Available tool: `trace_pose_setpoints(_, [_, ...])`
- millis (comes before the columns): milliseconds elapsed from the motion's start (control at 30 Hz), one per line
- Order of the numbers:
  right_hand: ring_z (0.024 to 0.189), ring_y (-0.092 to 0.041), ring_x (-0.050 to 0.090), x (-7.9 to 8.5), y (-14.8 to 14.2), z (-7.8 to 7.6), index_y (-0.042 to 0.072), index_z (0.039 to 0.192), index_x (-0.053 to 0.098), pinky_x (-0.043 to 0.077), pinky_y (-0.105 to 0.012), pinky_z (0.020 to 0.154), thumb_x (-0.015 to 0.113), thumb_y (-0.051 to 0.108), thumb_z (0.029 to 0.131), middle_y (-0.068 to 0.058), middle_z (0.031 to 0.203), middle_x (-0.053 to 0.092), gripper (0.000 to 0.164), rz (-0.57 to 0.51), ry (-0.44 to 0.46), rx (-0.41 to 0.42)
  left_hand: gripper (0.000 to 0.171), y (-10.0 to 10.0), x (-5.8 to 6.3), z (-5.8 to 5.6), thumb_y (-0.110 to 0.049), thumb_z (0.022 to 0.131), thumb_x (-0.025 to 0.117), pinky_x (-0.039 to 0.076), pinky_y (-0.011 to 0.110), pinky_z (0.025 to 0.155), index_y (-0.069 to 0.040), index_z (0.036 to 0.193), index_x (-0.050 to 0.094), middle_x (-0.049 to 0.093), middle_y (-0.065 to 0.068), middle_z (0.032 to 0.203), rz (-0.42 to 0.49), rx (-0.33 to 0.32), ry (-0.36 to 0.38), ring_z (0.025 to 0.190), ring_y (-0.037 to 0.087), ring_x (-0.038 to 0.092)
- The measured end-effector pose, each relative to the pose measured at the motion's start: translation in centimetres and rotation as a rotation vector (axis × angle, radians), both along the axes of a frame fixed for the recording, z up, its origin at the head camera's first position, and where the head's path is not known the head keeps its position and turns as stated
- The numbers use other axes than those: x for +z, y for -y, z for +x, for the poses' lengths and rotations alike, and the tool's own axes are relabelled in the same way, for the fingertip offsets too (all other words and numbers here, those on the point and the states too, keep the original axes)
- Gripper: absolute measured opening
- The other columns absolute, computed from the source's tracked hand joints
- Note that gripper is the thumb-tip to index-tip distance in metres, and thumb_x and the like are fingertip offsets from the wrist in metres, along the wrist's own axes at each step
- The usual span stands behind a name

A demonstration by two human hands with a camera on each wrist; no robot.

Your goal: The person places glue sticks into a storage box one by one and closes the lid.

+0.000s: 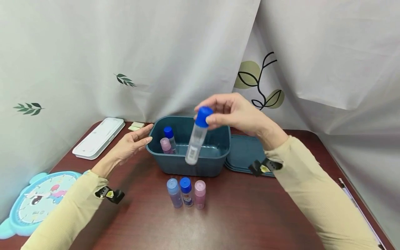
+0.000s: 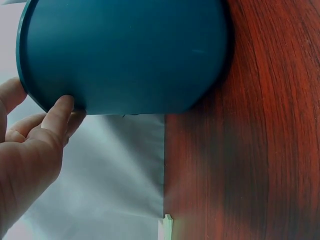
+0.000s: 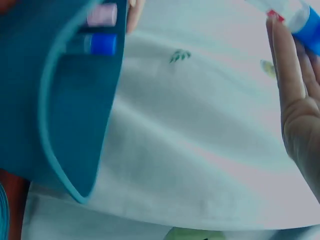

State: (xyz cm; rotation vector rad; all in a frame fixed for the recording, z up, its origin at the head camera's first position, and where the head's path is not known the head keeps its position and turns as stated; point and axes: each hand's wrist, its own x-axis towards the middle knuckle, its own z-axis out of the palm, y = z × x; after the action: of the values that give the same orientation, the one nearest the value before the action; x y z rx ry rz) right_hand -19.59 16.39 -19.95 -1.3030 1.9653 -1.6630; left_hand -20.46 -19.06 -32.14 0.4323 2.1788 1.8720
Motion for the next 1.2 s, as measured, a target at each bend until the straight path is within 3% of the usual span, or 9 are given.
trace_pose_setpoints(100, [0.092,-0.023,0.066,-0.8,1.4,-1.8,-0.003,0.118,0.060,0.057,-0.037,0.078,0.063,0.006,0.089,-0.009,0.106,0.068,0.030,0.040,0.026,-0.149,0.062,-0.1,0.0,0.1,-0.012,0.097,0.051,0.032,0.047,0.106,-0.001,0.149,0.019,0.022,0.015,0.155,0.003,-0.002,-0.001,0.139,0.033,0.028])
trace_pose_setpoints(233, [0.091,-0.018,0.066,-3.9,4.1,-3.8,-0.005,0.120,0.058,0.056,-0.036,0.082,0.064,0.007,0.089,-0.012,0.103,0.067,0.034,0.145,0.085,-0.270,0.062,-0.1,-0.1,0.1,-0.011,0.097,0.051,0.033,0.045,0.105,-0.001,0.149,0.020,0.022,0.016,0.154,0.010,0.000,-0.002,0.139,0.033,0.028])
trace_pose_setpoints(400, [0.097,-0.023,0.064,-7.5,6.4,-5.2,-0.004,0.121,0.058,0.053,-0.042,0.087,0.062,0.004,0.089,-0.020,0.109,0.065,0.032,0.303,0.123,-0.341,0.062,-0.2,-0.2,0.1,-0.011,0.097,0.052,0.035,0.042,0.104,-0.001,0.149,0.019,0.022,0.016,0.154,0.008,0.001,0.009,0.138,0.033,0.030])
trace_pose_setpoints(533, [0.102,-0.029,0.064,-8.9,7.5,-5.7,-0.004,0.120,0.058,0.053,-0.043,0.088,0.060,0.002,0.090,-0.022,0.113,0.064,0.031,0.372,0.165,-0.353,0.062,-0.2,-0.3,0.1,-0.011,0.097,0.052,0.035,0.041,0.103,-0.001,0.149,0.020,0.023,0.015,0.154,0.006,0.003,0.004,0.138,0.033,0.031])
trace_pose_setpoints(833, [0.106,-0.029,0.063,-9.4,8.7,-6.0,-0.004,0.122,0.057,0.053,-0.035,0.087,0.060,0.000,0.090,-0.022,0.116,0.063,0.033,0.411,0.195,-0.354,0.062,0.0,-0.2,0.0,-0.010,0.097,0.051,0.032,0.046,0.106,0.000,0.149,0.018,0.021,0.015,0.155,0.034,-0.005,0.006,0.139,0.031,0.028])
trace_pose_setpoints(1067, [0.124,-0.030,0.051,-9.1,8.2,-5.6,-0.001,0.138,0.044,0.046,-0.039,0.099,0.061,0.005,0.090,-0.020,0.135,0.052,0.051,0.469,0.082,-0.354,0.062,0.1,-0.3,0.0,-0.009,0.097,0.050,0.032,0.046,0.105,0.000,0.149,0.018,0.020,0.015,0.155,0.043,-0.013,0.008,0.138,0.033,0.029])
trace_pose_setpoints(1200, [0.122,-0.030,0.052,-7.5,7.0,-4.0,-0.003,0.137,0.044,0.047,-0.039,0.099,0.060,0.007,0.092,-0.021,0.134,0.052,0.049,0.357,0.022,-0.368,0.062,0.1,-0.3,0.0,-0.010,0.097,0.051,0.033,0.045,0.105,0.000,0.149,0.018,0.020,0.015,0.155,0.034,-0.014,0.002,0.138,0.033,0.030])
